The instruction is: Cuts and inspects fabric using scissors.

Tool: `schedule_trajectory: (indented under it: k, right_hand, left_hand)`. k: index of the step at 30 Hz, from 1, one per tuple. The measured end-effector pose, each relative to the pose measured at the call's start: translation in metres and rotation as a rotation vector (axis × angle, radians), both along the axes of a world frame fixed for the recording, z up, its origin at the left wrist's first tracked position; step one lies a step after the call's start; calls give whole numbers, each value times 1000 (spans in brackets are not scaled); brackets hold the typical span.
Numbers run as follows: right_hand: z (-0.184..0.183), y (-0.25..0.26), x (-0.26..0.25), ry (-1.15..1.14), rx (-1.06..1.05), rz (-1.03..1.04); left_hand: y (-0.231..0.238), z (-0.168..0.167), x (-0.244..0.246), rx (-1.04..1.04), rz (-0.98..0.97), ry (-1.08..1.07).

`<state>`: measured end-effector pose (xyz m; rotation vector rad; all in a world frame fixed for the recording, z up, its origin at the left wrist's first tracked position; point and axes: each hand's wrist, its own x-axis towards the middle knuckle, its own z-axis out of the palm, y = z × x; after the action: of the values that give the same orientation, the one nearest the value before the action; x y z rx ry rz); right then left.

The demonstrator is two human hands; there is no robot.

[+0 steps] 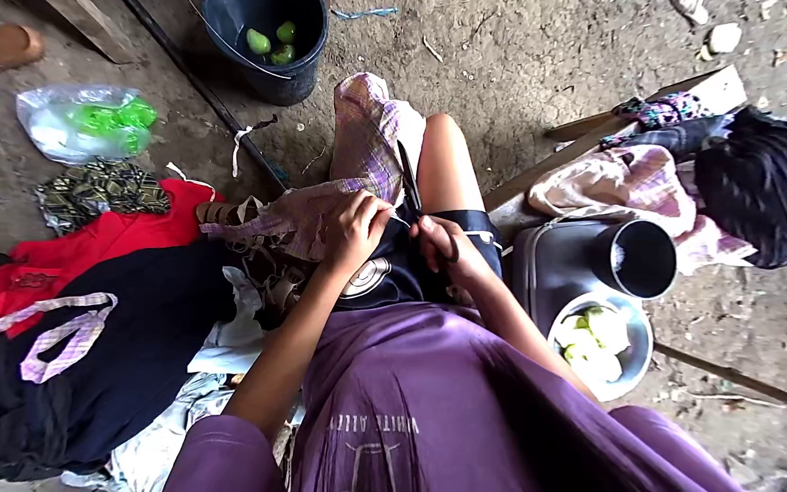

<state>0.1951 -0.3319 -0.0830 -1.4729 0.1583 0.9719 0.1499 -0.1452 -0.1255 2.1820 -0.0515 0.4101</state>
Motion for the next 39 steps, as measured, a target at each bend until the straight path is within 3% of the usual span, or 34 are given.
schedule_trajectory:
  k: [5,10,21,28,33,39]
  right_hand:
    - [-6,3,23,-41,-47,84]
    - [-9,2,24,-34,-87,40]
    - [2,-1,63,-104,-138,298]
    - [5,3,61,-141,-215,203]
    - [8,-5,40,-106,-241,156]
    - [1,7,-4,-71,-143,-31]
  left_hand:
    - [0,-5,4,-13,19,-13]
    - [-1,-7,1,-27,26,-21]
    - [1,-10,-3,-94,38,-65]
    - [2,-9,1,-118,80,-72]
    - [15,1,23,44,62,198]
    - [17,-2,51,162,71,152]
